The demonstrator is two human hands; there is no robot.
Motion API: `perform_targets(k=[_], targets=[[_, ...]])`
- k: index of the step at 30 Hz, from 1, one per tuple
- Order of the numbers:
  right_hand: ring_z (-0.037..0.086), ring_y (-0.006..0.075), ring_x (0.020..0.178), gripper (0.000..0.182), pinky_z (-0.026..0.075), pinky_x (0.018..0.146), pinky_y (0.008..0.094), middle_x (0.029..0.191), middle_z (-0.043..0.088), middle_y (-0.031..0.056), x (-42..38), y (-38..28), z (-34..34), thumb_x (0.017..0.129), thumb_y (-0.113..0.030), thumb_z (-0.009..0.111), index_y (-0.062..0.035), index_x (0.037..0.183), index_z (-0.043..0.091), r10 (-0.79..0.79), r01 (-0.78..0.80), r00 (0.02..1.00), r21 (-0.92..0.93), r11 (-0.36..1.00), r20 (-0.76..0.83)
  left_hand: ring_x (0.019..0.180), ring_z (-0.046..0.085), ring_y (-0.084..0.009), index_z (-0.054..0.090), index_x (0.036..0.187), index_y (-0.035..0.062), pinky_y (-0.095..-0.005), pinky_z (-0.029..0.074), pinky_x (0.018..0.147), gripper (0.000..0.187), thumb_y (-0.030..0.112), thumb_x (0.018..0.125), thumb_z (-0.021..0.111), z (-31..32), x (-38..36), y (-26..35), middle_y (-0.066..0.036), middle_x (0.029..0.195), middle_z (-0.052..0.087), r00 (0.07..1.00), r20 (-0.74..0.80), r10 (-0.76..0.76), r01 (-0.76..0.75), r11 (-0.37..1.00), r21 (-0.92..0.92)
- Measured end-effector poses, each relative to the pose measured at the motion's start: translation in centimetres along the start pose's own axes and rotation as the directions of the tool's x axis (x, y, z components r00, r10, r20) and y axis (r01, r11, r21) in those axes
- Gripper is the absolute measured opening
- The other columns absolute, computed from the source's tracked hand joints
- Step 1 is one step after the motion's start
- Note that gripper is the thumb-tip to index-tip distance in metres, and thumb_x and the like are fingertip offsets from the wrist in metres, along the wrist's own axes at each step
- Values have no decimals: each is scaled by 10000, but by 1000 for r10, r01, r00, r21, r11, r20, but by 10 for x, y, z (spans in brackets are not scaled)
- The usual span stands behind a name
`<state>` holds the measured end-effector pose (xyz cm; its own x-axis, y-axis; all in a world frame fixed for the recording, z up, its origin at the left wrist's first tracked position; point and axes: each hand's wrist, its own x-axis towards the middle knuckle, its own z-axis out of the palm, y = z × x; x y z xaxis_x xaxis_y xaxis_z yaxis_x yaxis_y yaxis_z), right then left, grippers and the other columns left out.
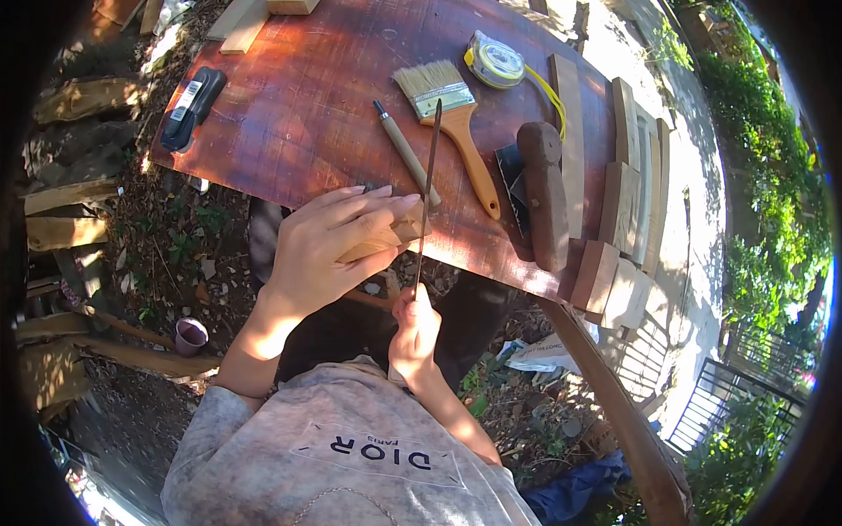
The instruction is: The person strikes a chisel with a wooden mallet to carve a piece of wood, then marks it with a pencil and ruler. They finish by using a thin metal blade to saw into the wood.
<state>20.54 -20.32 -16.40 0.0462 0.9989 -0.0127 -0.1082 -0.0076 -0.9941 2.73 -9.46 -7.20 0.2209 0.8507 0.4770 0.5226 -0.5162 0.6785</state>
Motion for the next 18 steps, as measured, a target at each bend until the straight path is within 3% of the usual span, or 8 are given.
perform_targets(k=[14, 18], targets=[[383, 108, 673, 442, 317, 586, 279, 767, 448, 18, -5, 15, -3, 1134, -396, 450, 9, 974, 523, 9, -9, 1000, -23, 1000, -1, 1142, 727, -281, 740, 1281, 97, -445, 560, 1001, 495, 178, 803, 843, 1, -1, 0, -84, 1165, 768, 1000, -6, -2, 2, 1000, 3], [390, 110, 674, 464, 322, 589, 284, 763, 445, 16, -11, 17, -3, 1136, -420, 425, 0, 960, 516, 34, -34, 999, -40, 999, -11, 1048, 742, -275, 756, 1237, 151, -413, 590, 968, 446, 209, 802, 830, 5, 0, -2, -47, 1111, 768, 997, -69, 29, -27, 999, 30]])
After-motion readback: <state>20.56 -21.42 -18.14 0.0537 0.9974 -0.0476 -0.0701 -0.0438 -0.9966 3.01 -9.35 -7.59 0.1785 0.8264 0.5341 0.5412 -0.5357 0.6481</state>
